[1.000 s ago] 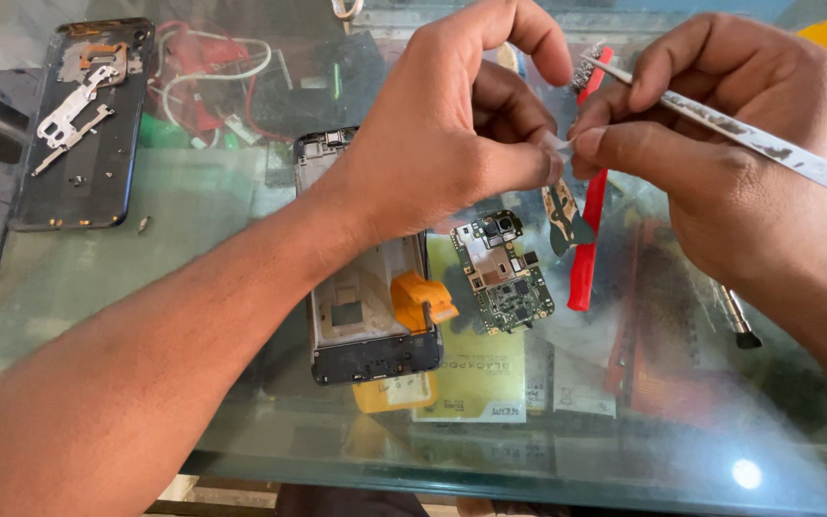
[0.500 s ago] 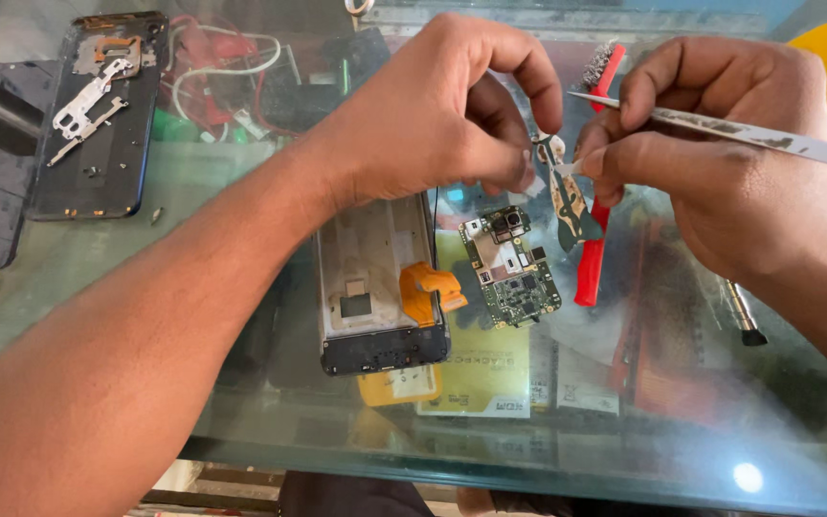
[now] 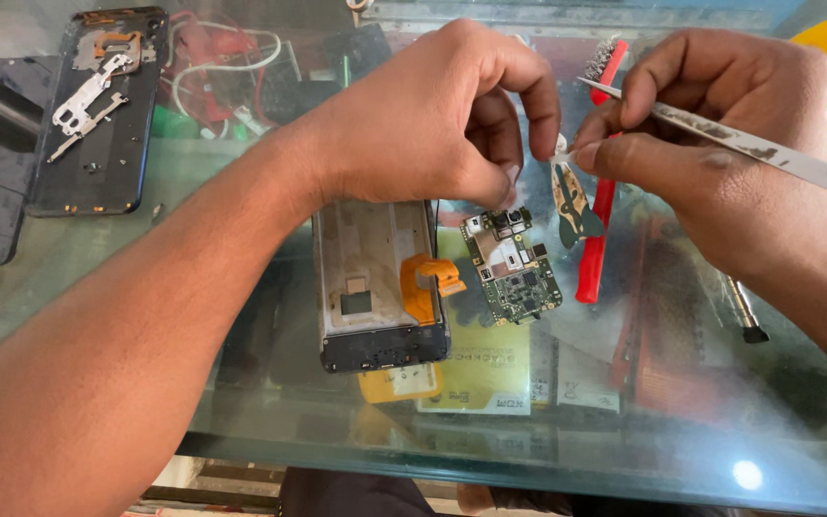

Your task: The person applies adhesive tape to a smartphone motherboard using tweezers and a toothbrush. They carefully place and smooth the tape over specific areas of the circuit board, then use a metal tool to adjust components.

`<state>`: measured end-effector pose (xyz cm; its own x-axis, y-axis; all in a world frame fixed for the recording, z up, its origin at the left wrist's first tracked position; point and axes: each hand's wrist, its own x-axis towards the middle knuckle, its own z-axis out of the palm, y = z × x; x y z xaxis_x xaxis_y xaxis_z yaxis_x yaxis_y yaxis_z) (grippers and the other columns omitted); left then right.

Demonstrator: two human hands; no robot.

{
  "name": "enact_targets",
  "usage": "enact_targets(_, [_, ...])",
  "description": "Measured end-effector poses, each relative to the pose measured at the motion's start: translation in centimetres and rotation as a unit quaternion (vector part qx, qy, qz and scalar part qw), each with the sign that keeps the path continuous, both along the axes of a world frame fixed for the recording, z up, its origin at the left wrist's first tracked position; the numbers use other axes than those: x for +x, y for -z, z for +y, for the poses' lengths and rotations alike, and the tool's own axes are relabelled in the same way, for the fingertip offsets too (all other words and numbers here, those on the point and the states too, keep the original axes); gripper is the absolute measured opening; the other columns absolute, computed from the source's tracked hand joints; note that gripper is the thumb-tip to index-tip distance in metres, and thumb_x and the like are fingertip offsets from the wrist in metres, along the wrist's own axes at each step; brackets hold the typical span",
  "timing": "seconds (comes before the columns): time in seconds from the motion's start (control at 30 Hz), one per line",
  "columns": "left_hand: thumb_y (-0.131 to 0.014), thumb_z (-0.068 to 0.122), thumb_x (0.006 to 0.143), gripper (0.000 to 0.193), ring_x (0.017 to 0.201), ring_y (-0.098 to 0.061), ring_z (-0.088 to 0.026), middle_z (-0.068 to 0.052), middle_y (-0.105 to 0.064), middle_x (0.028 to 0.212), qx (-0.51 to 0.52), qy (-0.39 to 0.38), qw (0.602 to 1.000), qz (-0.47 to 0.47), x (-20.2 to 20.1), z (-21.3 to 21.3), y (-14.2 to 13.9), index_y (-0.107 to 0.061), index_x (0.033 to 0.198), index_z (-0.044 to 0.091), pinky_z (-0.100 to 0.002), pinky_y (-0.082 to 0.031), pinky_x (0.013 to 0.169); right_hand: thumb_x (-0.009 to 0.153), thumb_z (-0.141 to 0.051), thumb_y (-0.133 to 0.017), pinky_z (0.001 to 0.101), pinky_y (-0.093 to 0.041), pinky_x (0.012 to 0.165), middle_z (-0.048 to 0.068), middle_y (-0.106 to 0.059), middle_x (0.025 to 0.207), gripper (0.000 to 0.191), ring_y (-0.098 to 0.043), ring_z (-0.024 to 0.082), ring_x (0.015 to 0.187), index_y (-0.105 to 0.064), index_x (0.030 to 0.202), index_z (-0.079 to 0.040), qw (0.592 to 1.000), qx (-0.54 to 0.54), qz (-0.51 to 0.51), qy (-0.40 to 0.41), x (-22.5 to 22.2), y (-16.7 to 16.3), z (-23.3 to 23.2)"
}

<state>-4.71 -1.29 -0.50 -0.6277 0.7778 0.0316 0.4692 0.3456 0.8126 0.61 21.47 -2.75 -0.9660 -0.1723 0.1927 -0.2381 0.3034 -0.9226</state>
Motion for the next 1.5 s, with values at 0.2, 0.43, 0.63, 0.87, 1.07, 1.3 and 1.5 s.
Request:
enact_targets(0.2, [-0.074,0.000,0.069,0.024,0.052,-0.065,-0.008,-0.001,-0.067,0.063,-0.042,-0.042,0.998,-0.018,0.7,0.6,0.0,-0.066,0.091,0.007,-0.026,-0.050,0.050,0.084,0.006,-0.074,0.0271,-0.063,0.080,0.008,-0.070,0.088,0.020,-0.074,0.013,0.087,-0.056,0.085,-0.003,1.000,-0.005,0.004,0.003,0.0,0.2,0.0])
enact_targets(0.43, [-0.078,0.001,0.069,0.034,0.063,-0.071,-0.011,-0.002,-0.069,0.069,-0.017,-0.015,0.995,0.098,0.6,0.8,1.2,-0.063,0.099,0.007,-0.029,-0.055,0.058,0.085,0.006,-0.073,0.0264,-0.064,0.080,0.007,-0.069,0.088,0.020,-0.074,0.012,0.087,-0.056,0.086,-0.003,1.000,-0.018,0.008,0.006,0.0,0.1,0.1])
enact_targets(0.63, [-0.079,0.000,0.067,0.048,0.066,-0.073,-0.013,-0.003,-0.069,0.070,-0.019,-0.021,0.990,0.136,0.7,1.0,1.8,-0.056,0.109,0.007,-0.032,-0.056,0.057,0.087,0.007,-0.074,0.0255,-0.063,0.081,0.008,-0.069,0.091,0.020,-0.074,0.012,0.089,-0.056,0.088,-0.003,0.999,-0.005,0.041,0.013,-0.1,0.4,0.4])
enact_targets(0.87, [-0.078,0.000,0.076,0.042,0.064,-0.064,-0.012,-0.003,-0.067,0.071,0.034,-0.014,0.991,0.125,0.9,0.9,1.3,-0.054,0.110,0.006,-0.030,-0.049,0.060,0.088,0.006,-0.074,0.0210,-0.060,0.075,0.007,-0.070,0.091,0.021,-0.073,0.009,0.086,-0.055,0.089,-0.003,0.998,-0.012,0.057,0.022,-0.2,0.6,0.5])
enact_targets(1.07, [-0.077,0.002,0.085,0.039,0.069,-0.063,-0.006,0.001,-0.066,0.074,0.118,-0.029,0.992,0.033,1.2,1.3,1.9,-0.049,0.112,0.008,-0.026,-0.048,0.064,0.088,0.001,-0.074,0.0193,-0.046,0.054,0.005,-0.066,0.081,0.019,-0.059,0.005,0.062,-0.055,0.091,-0.004,0.997,-0.043,0.014,0.068,-0.2,0.2,0.3])
enact_targets(1.3, [-0.077,0.002,0.083,0.043,0.061,-0.056,-0.011,0.000,-0.070,0.074,0.089,-0.048,0.991,0.089,1.8,1.8,2.4,-0.047,0.114,0.008,-0.029,-0.044,0.058,0.087,0.000,-0.073,0.0193,-0.045,0.053,0.005,-0.066,0.079,0.018,-0.059,0.004,0.061,-0.055,0.090,-0.004,0.997,-0.030,0.006,0.066,-0.2,0.1,0.2])
enact_targets(1.5, [-0.080,0.004,0.085,0.047,0.060,-0.059,-0.015,-0.002,-0.071,0.074,0.089,-0.034,0.985,0.144,2.0,1.9,2.6,-0.046,0.118,0.008,-0.032,-0.045,0.060,0.088,0.000,-0.071,0.0197,-0.046,0.053,0.007,-0.069,0.080,0.017,-0.060,0.005,0.062,-0.055,0.090,-0.003,0.998,0.015,0.013,0.059,-0.3,0.2,0.2])
